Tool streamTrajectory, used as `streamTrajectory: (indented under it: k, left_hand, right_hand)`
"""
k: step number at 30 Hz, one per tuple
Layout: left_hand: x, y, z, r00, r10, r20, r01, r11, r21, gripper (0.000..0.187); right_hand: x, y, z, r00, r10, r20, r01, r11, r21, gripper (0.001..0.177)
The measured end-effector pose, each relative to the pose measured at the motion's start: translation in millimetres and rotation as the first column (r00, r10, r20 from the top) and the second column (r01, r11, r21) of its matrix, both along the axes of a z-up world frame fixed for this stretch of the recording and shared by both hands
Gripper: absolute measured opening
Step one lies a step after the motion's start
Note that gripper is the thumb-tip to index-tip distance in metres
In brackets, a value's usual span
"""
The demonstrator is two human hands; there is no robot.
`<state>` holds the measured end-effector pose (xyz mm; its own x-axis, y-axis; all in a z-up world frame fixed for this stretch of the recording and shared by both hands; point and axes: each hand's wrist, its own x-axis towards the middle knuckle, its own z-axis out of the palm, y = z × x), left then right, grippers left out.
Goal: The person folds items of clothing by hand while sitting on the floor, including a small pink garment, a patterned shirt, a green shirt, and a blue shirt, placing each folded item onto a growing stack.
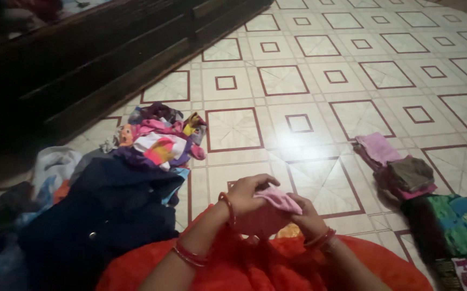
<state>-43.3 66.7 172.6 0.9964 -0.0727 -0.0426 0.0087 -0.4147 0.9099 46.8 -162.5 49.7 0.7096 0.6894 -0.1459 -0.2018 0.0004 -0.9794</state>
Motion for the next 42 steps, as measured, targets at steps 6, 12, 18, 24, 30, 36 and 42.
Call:
streamTrajectory:
  k: [6, 12, 18, 24, 30, 36, 42]
  left_hand:
    - [2.7, 8.9, 1.3, 0.991, -0.133, 0.032, 0.135, 0.988, -0.078, 0.052]
    - [2.0, 9.8, 12.4, 0.999, 0.012, 0.044, -0.016, 0.996, 0.093, 0.041]
    - [-4.7, 34.5, 17.8, 0.933, 0.092, 0.348, -0.136, 0.985, 0.103, 0.033]
    - [-8.1, 55.3, 22.5, 0.894, 0.241, 0.377, -0.297, 0.95, 0.099, 0.028]
    - [-10.6, 63.3, 19.2, 0.852, 0.233, 0.469, -0.283, 0.958, 0.038, 0.029]
    - [-11.9, 63.5, 22.8, 0.845, 0.306, 0.438, -0.306, 0.949, -0.073, 0.031]
    - [-12.0, 66.7, 21.7, 0.842, 0.367, 0.394, -0.313, 0.929, -0.197, 0.033]
  right_hand:
    - [3.5, -11.8, 12.6, 0.958, 0.089, 0.273, -0.112, 0.991, 0.069, 0.036]
    - [9.4, -12.2, 17.6, 0.974, 0.053, 0.219, -0.051, 0.999, -0.014, 0.024]
    - [6.7, -19.4, 42.0, 0.888, -0.039, 0.458, 0.053, 0.998, -0.018, 0.025]
    - [-11.4, -16.5, 90.0, 0.61, 0.076, 0.789, 0.327, 0.883, -0.338, 0.021]
    - [-45.2, -2.3, 130.0, 0.562, 0.192, 0.804, 0.229, 0.898, -0.375, 0.044]
    - [-60.4, 8.2, 135.2, 0.49, 0.588, 0.643, 0.108, 0.691, -0.714, 0.074]
    - [-71.2, 5.2, 138.3, 0.404, 0.626, 0.667, -0.048, 0.743, -0.668, 0.056]
